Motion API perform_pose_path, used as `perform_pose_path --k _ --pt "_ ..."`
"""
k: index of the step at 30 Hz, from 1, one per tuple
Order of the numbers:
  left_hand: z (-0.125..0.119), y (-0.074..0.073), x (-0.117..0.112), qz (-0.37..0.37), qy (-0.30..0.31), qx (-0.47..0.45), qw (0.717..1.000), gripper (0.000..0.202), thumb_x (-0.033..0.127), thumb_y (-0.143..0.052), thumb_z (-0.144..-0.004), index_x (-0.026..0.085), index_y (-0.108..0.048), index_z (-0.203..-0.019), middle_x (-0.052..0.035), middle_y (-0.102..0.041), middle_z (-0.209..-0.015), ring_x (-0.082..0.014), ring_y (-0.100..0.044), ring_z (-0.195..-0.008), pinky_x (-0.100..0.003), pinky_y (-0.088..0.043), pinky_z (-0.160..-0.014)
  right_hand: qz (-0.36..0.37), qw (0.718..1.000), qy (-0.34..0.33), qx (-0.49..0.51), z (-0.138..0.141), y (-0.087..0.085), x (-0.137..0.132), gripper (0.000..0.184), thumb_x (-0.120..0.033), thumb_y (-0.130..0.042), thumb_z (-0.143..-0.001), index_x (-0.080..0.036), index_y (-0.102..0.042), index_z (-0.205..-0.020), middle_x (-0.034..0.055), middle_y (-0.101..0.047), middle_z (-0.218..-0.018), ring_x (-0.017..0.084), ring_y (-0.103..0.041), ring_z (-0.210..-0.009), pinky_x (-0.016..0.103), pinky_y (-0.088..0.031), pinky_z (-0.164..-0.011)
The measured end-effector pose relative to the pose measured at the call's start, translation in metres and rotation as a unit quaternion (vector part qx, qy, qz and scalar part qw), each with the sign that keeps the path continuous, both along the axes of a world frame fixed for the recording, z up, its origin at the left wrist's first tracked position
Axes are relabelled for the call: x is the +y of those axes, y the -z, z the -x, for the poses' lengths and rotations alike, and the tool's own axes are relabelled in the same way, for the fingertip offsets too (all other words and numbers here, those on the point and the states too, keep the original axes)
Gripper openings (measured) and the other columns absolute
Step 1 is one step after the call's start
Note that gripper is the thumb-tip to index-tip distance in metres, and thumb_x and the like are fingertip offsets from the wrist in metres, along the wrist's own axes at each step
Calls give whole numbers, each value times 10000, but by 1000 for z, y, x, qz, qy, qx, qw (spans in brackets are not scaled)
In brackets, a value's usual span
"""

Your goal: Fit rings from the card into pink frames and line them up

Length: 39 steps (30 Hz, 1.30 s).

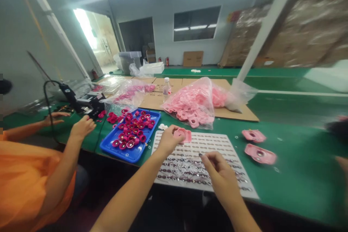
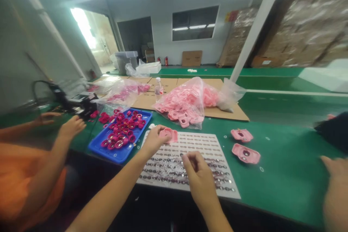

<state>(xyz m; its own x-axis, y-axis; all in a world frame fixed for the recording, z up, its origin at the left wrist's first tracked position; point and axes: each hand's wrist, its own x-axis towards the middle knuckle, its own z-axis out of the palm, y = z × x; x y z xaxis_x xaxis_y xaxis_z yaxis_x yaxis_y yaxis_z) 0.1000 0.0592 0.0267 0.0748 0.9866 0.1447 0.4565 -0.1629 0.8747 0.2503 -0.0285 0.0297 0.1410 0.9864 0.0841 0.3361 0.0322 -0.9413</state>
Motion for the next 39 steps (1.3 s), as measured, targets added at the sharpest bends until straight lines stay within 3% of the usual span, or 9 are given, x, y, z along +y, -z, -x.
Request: perform_pose_path --k 10,17,22,25,28,30,33,36,39 --pt "19 -19 -70 58 11 -151 987 161 347 -473 -677 235 -547 -767 30 -560 -687 -115 -519 -641 -215 -462 -521 -145 964 -69 -213 49 -44 7 186 -274 -326 -806 -203 -494 -769 33 -497 -741 158 -447 -698 278 -345 -660" --pt "33 -28 -83 10 -19 -2 1000 148 332 -397 -719 263 -526 -696 64 -543 -633 -109 -501 -626 -216 -426 -567 -112 965 -92 -218 58 -40 7 165 -279 -361 -787 -210 -494 -719 33 -498 -734 164 -463 -697 300 -371 -669" --pt "45 -26 -88 -19 3 31 999 135 287 -396 -721 264 -524 -757 56 -557 -680 -108 -507 -635 -215 -420 -586 -31 988 -139 -50 63 -45 12 239 -330 -443 -734 -227 -478 -947 39 -538 -883 175 -508 -780 303 -420 -675" --pt "54 -21 -87 -19 11 58 998 160 290 -365 -738 278 -525 -748 60 -556 -682 -107 -512 -636 -214 -421 -587 46 976 -212 27 72 -43 14 244 -366 -400 -750 -213 -523 -895 42 -577 -794 174 -540 -704 290 -442 -607" --pt "63 -14 -84 -44 5 109 993 188 350 -430 -704 292 -503 -867 30 -554 -806 -150 -518 -749 -257 -432 -660 33 985 -171 -7 83 -32 18 228 -375 -398 -751 -218 -546 -826 41 -582 -790 185 -538 -722 303 -431 -645" --pt "71 -9 -81 -90 1 146 985 422 396 -526 -626 282 -434 -1022 -20 -519 -948 -210 -483 -880 -321 -416 -750 24 987 -155 -46 93 -24 21 211 -360 -395 -757 -229 -542 -832 36 -578 -811 187 -531 -751 313 -415 -691" --pt "89 1 -81 -131 0 179 975 516 412 -559 -594 279 -411 -1069 -61 -499 -981 -247 -454 -917 -382 -381 -801 55 973 -217 -57 113 -17 27 204 -338 -386 -762 -233 -538 -850 28 -581 -808 181 -534 -745 306 -418 -688" --pt "118 8 -85 -103 -72 143 982 410 439 -527 -615 282 -471 -990 -58 -523 -930 -244 -467 -893 -372 -373 -814 87 951 -296 -35 133 -14 40 235 -355 -361 -773 -231 -530 -879 19 -580 -807 167 -538 -741 275 -432 -642" --pt "149 15 -93 -44 -164 28 985 335 420 -466 -675 295 -465 -986 -14 -535 -946 -218 -482 -887 -328 -394 -806 37 948 -303 -91 156 -8 64 271 -384 -308 -798 -240 -500 -925 18 -558 -879 153 -521 -782 254 -422 -640"
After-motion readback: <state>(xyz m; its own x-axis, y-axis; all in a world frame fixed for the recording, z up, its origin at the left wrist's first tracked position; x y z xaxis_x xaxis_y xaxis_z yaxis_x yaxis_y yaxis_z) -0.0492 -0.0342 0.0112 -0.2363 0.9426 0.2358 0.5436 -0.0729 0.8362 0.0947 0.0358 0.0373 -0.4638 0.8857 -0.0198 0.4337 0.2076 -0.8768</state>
